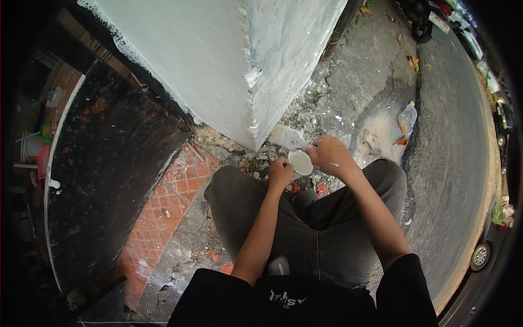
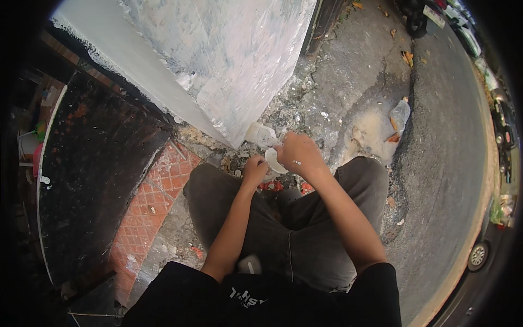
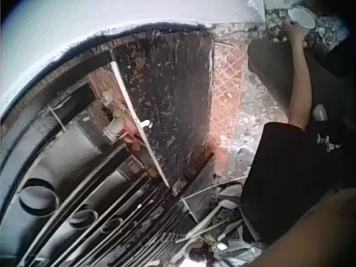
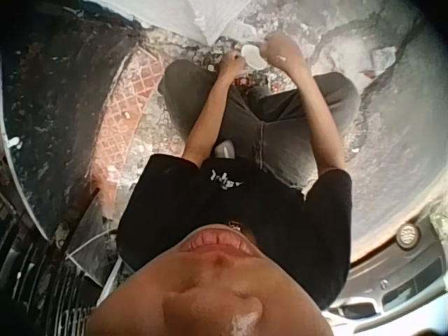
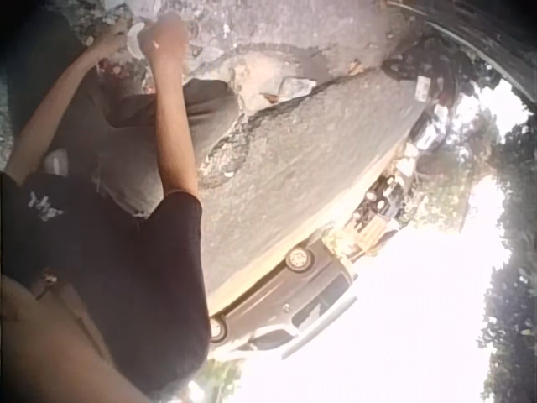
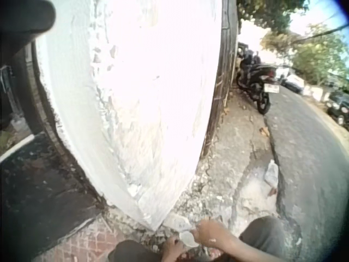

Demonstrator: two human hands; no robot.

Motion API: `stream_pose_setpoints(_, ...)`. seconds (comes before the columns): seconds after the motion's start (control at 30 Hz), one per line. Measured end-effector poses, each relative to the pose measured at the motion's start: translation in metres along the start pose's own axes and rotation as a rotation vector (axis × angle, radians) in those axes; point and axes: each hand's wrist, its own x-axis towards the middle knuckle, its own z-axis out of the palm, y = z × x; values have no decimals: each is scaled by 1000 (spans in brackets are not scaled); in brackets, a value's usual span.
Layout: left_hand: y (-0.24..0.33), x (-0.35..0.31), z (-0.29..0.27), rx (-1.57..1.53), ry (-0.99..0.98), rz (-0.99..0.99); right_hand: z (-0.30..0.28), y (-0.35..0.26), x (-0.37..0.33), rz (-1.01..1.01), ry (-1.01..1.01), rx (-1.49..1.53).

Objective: The person paints a concrete wall pillar with white paint using a paint brush.

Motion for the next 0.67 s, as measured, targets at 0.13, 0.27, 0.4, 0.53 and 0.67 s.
stream_pose_setpoints(0.13,1,0,-9,-10,13,-6,8,-16,-6,-62,81,162)
stream_pose_setpoints(0.27,13,-8,-20,28,58,37,-12,-9,-26,4,44,541)
stream_pose_setpoints(0.4,14,-5,-18,-10,45,12,-34,5,-37,146,1,530)
stream_pose_setpoints(0.53,24,-6,-11,174,78,63,11,12,-16,67,110,280)
stream_pose_setpoints(0.67,28,-7,-11,222,68,58,24,-4,-11,25,89,414)
